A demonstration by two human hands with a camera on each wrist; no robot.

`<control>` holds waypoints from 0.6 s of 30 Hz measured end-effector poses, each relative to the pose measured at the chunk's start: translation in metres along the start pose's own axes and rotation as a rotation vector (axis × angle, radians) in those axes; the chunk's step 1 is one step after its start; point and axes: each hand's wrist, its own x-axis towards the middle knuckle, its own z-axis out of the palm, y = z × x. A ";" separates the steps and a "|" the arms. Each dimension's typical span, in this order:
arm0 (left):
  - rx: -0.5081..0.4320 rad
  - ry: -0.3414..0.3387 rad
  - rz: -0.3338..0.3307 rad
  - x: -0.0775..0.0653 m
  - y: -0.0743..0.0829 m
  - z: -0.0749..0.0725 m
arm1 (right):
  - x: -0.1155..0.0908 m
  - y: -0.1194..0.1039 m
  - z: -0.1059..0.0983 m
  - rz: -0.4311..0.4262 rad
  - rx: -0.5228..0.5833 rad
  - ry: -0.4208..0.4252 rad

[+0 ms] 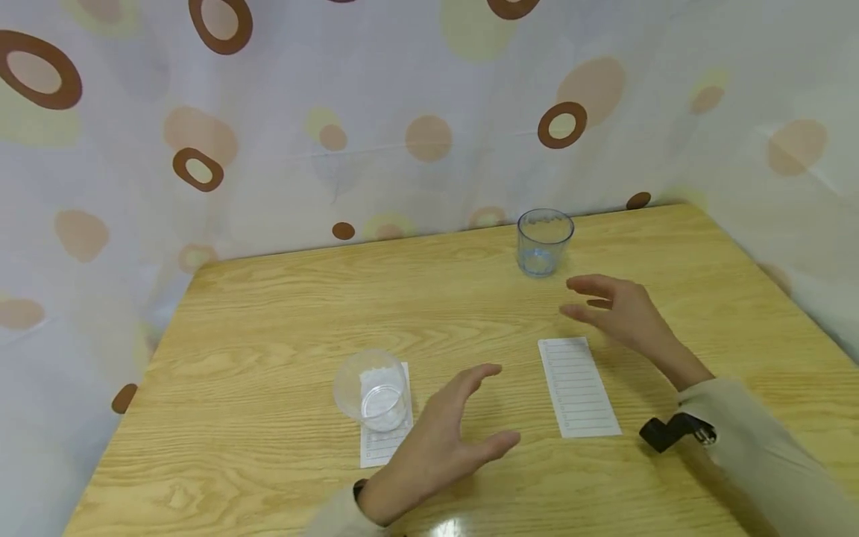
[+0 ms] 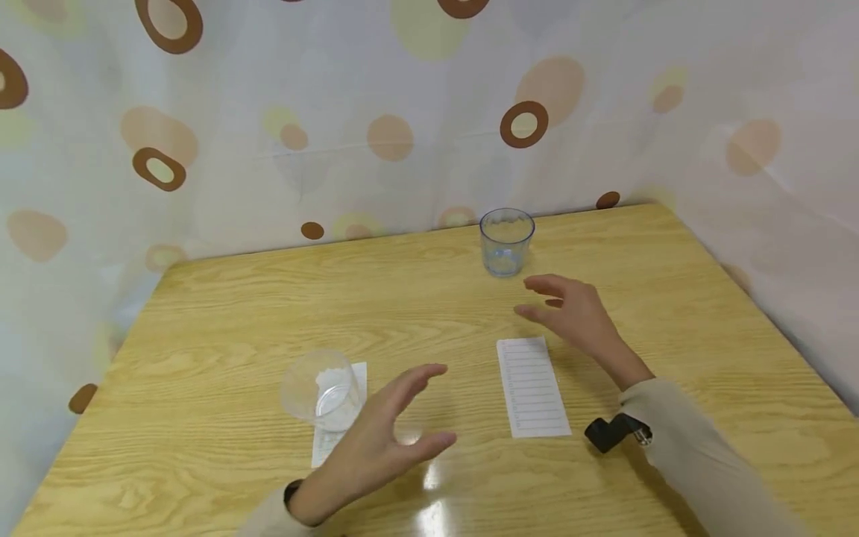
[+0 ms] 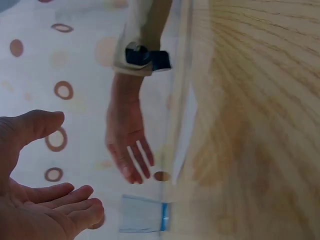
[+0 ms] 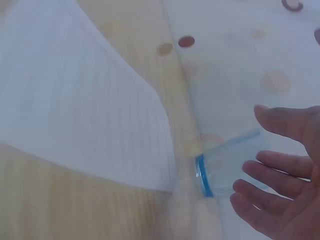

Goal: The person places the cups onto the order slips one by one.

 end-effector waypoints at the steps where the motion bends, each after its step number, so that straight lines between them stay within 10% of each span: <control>1: 0.003 -0.037 -0.020 0.008 -0.002 0.006 | 0.005 0.004 -0.003 0.022 0.023 0.020; 10: 0.112 -0.215 -0.061 0.075 -0.016 0.052 | 0.047 0.015 -0.013 0.098 0.143 0.168; 18: 0.436 -0.361 -0.046 0.091 -0.017 0.065 | 0.072 0.013 -0.001 0.103 0.251 0.183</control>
